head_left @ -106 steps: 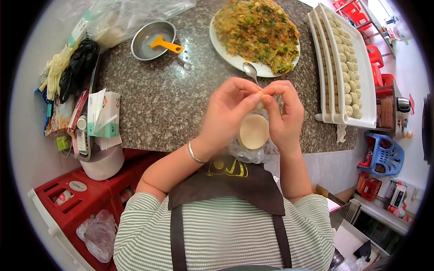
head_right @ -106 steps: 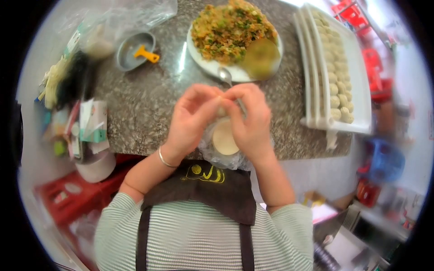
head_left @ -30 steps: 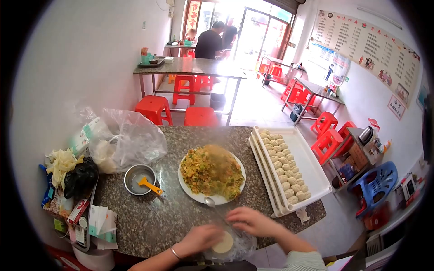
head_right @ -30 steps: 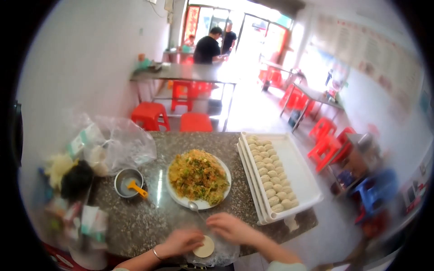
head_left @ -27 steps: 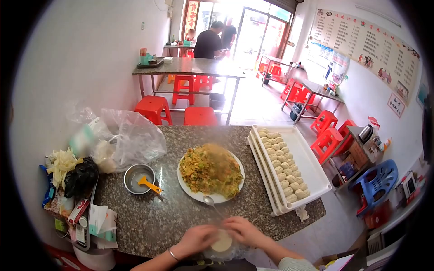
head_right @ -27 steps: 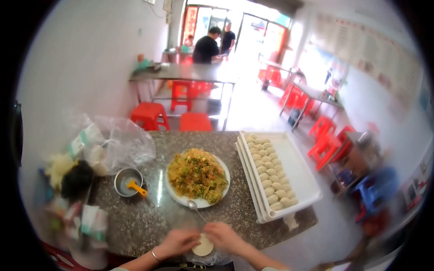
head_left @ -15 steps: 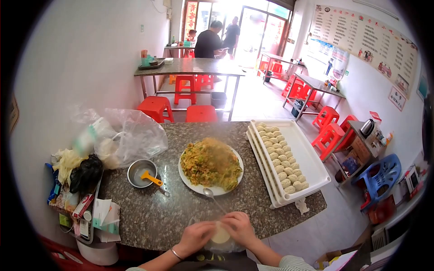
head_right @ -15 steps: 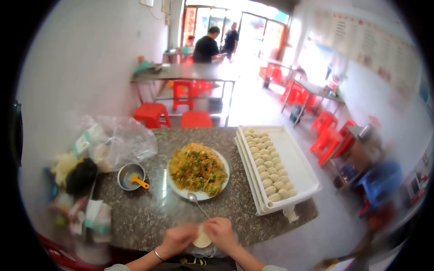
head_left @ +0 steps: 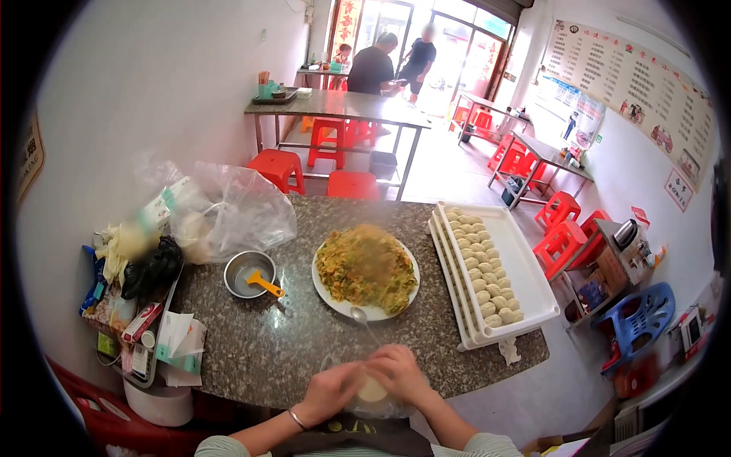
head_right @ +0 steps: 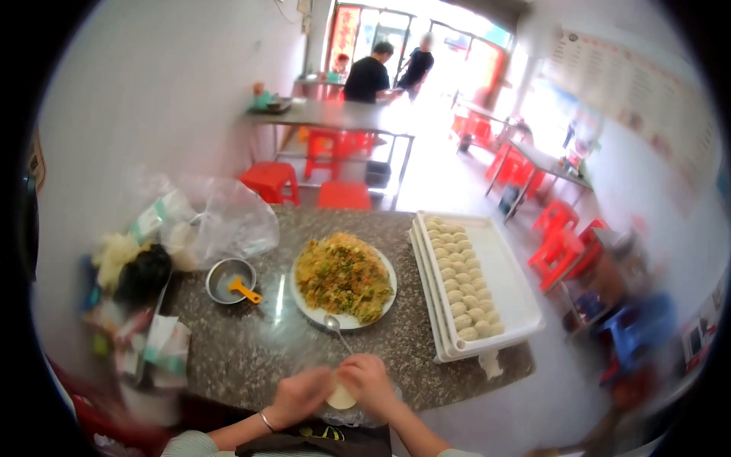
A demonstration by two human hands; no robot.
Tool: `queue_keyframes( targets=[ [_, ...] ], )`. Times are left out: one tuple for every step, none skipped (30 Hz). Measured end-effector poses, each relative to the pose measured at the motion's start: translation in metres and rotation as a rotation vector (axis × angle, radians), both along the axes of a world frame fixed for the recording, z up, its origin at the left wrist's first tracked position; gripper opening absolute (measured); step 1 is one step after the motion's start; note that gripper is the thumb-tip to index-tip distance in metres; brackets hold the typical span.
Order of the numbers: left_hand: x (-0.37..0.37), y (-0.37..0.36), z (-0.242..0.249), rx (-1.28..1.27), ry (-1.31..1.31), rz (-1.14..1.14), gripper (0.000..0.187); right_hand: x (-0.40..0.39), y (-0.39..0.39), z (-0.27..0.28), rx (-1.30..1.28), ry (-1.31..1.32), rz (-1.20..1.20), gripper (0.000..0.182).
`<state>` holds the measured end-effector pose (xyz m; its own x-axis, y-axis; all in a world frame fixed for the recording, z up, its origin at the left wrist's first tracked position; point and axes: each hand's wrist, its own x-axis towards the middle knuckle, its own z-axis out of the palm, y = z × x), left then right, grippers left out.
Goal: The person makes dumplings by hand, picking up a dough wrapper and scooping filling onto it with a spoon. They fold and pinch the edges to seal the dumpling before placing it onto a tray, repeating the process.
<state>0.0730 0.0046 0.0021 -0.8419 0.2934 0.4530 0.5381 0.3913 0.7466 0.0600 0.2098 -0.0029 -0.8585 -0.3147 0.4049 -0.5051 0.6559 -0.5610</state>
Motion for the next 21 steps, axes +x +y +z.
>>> queue_keyframes(
  targets=[
    [0.000, -0.001, 0.001, 0.002, -0.006, 0.004, 0.032, -0.002, 0.001, 0.001, -0.003, 0.005, 0.041, 0.013],
    [0.000, -0.001, 0.002, 0.000, -0.028, -0.010, 0.033, -0.005, 0.002, 0.003, -0.002, -0.002, 0.044, 0.013],
    [0.001, -0.002, 0.003, -0.001, -0.051, -0.025, 0.034, -0.007, 0.003, 0.006, 0.009, 0.007, 0.082, 0.013],
    [0.000, -0.002, 0.004, 0.000, -0.059, -0.023, 0.034, -0.009, 0.004, 0.008, 0.021, 0.016, 0.119, 0.013],
    [0.000, -0.001, 0.004, 0.013, -0.061, -0.021, 0.033, -0.008, 0.004, 0.010, 0.022, 0.006, 0.121, 0.013],
    [0.001, 0.000, 0.002, 0.027, -0.064, -0.019, 0.032, -0.007, 0.004, 0.012, 0.011, -0.005, 0.151, 0.015],
    [-0.002, -0.001, -0.001, 0.030, -0.069, -0.016, 0.032, -0.007, 0.005, 0.014, 0.000, -0.013, 0.182, 0.016],
    [-0.005, -0.002, -0.005, 0.029, 0.004, -0.051, 0.030, -0.005, 0.005, 0.017, 0.003, -0.018, 0.187, 0.016],
    [-0.008, -0.003, -0.007, 0.026, 0.077, -0.086, 0.027, -0.002, 0.006, 0.021, -0.013, -0.040, 0.194, 0.019],
    [-0.008, -0.003, -0.005, 0.028, 0.071, -0.083, 0.027, 0.001, 0.007, 0.024, -0.030, -0.064, 0.201, 0.021],
    [-0.009, -0.004, -0.001, 0.023, 0.091, -0.112, 0.025, 0.002, 0.010, 0.026, -0.030, -0.071, 0.203, 0.021],
    [-0.009, -0.005, 0.000, 0.017, 0.112, -0.143, 0.023, 0.002, 0.014, 0.029, -0.035, -0.103, 0.205, 0.023],
    [-0.006, -0.004, 0.000, 0.019, 0.107, -0.144, 0.023, 0.002, 0.016, 0.030, -0.040, -0.134, 0.205, 0.025],
    [-0.003, -0.004, -0.001, -0.018, 0.005, -0.182, 0.021, 0.002, 0.018, 0.027, -0.038, -0.136, 0.204, 0.025],
    [-0.002, -0.003, -0.002, -0.055, -0.093, -0.220, 0.020, 0.001, 0.021, 0.020, -0.114, -0.158, 0.247, 0.027],
    [-0.003, -0.001, -0.004, -0.051, -0.088, -0.220, 0.020, 0.000, 0.024, 0.016, -0.189, -0.177, 0.292, 0.029],
    [-0.003, 0.000, -0.006, -0.063, -0.136, -0.253, 0.018, 0.000, 0.026, 0.015, -0.184, -0.174, 0.293, 0.029],
    [-0.003, 0.001, -0.006, -0.075, -0.186, -0.286, 0.016, 0.001, 0.028, 0.014, -0.156, -0.241, 0.298, 0.031],
    [-0.004, 0.000, -0.002, -0.072, -0.180, -0.284, 0.016, 0.000, 0.030, 0.014, -0.126, -0.305, 0.303, 0.033],
    [-0.004, -0.002, 0.005, 0.003, -0.317, -0.309, 0.016, 0.000, 0.032, 0.014, -0.121, -0.299, 0.308, 0.033],
    [-0.004, -0.003, 0.010, 0.079, -0.454, -0.333, 0.016, 0.001, 0.033, 0.015, -0.125, -0.328, 0.310, 0.033]
  ],
)
